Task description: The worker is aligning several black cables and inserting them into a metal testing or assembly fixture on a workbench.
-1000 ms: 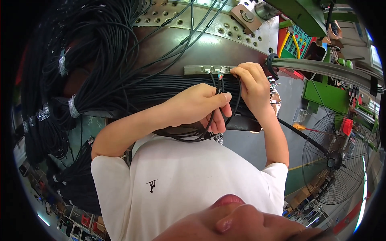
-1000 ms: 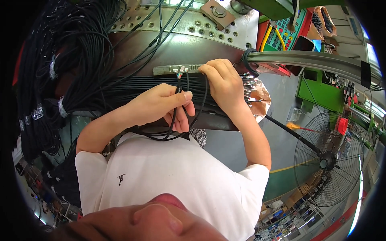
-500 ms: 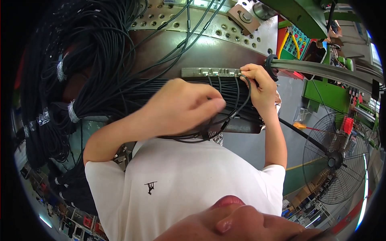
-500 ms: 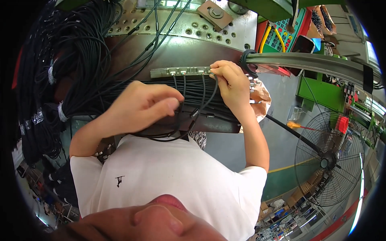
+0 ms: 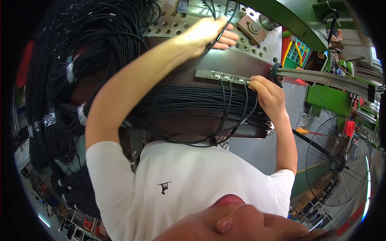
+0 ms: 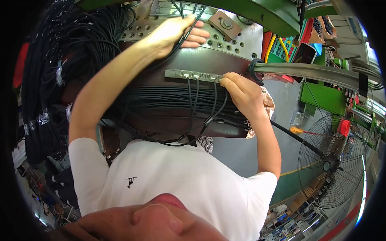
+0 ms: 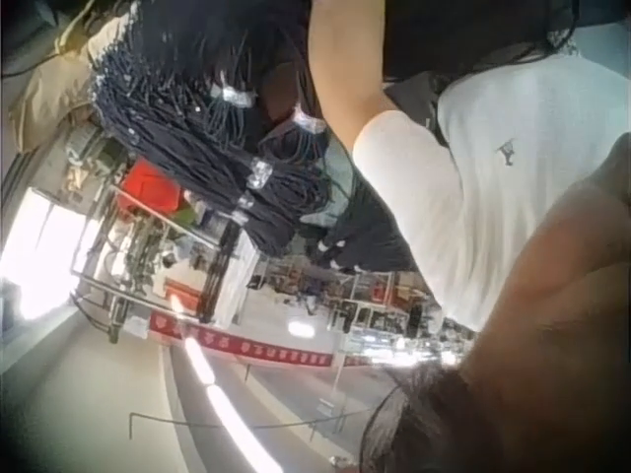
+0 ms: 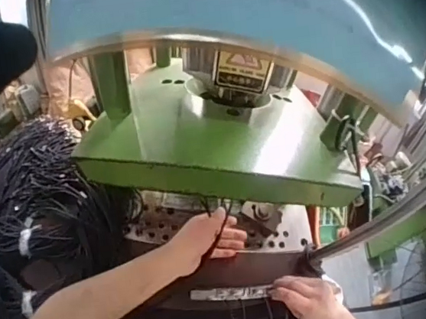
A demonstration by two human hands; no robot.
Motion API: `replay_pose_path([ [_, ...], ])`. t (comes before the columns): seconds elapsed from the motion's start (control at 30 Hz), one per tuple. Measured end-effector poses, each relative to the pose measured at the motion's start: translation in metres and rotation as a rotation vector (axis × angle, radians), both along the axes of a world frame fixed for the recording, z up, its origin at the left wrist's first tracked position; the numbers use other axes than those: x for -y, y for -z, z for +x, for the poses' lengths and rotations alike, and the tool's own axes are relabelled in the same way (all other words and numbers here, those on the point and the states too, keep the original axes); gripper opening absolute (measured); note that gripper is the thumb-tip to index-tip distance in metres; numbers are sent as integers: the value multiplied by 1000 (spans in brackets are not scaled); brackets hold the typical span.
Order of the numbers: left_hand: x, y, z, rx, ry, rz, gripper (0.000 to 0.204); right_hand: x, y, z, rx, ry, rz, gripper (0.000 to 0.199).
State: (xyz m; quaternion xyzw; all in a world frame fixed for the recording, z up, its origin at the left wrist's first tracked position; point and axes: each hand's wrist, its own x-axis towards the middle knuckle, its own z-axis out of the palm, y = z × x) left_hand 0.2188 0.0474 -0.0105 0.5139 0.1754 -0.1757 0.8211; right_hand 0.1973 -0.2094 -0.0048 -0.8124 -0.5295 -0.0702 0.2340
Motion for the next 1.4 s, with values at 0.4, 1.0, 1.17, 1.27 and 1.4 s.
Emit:
replay_pose_path([
  [0.4,-3,12,-1,81,37,-232,37,-82,67,234,-839,851,346,27],
  [1.0,-47,-46,-142,-16,-88,-374,29,-106,10,76,-605,450,66,43],
  [1.17,-186,-86,-165,231,-833,611,38,-83,10,51,-116,252,59,32],
  [1.27,-235,-95,-174,-247,-510,1179,59,-71,10,39,162,155,9,39],
  [1.4,-123,-71,-176,54,-24,795,60,-30,-1,-3,-160,91,-44,32],
])
